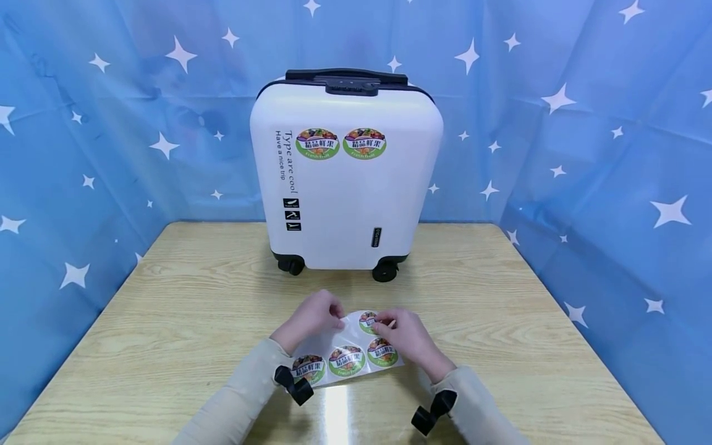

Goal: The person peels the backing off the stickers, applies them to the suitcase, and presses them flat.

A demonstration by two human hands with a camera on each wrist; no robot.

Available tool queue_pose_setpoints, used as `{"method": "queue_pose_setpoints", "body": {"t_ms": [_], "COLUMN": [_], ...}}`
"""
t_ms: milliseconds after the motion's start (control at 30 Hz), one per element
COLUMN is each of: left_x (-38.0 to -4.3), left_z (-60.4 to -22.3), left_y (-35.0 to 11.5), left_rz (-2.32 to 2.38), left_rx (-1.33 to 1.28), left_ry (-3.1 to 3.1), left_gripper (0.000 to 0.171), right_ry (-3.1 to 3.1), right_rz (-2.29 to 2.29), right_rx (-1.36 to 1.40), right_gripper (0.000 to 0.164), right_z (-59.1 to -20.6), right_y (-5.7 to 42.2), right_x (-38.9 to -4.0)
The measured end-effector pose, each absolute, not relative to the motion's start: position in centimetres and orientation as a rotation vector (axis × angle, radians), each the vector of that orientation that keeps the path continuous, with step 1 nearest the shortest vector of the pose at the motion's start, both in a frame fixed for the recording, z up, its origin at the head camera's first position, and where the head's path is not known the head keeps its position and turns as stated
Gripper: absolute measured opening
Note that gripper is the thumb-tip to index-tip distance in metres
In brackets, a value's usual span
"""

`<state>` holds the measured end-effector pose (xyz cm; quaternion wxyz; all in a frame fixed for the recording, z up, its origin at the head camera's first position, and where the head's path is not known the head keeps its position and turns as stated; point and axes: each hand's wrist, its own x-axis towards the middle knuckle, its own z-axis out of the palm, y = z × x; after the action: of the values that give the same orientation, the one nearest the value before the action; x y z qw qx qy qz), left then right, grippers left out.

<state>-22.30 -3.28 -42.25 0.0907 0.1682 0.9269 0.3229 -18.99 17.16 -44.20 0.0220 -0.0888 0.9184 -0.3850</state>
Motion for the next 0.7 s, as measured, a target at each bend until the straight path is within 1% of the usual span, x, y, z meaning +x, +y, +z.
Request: {"method": "queue_pose_setpoints", "body": {"t_ms": [300,700], "left_x": [-22.1,-21.3], "left_z": [-41.0,-40.1], "left_y": [-3.0,-2.7], "left_rz": [1.031,0.945], "left_rx": [0.512,0.572], "left_ry": [2.79,2.897], "left_gripper": [0.008,0.007], "right_ry": [2.875,2.865], "right_rz": [-1.214,-1.164], "right_rx": [-0.334,-0.364], "right_gripper": [0.013,0.019], "right_z": [-43.6,-43.3], "right_y": [16.8,16.6], "right_x": [-18.8,-18.8]}}
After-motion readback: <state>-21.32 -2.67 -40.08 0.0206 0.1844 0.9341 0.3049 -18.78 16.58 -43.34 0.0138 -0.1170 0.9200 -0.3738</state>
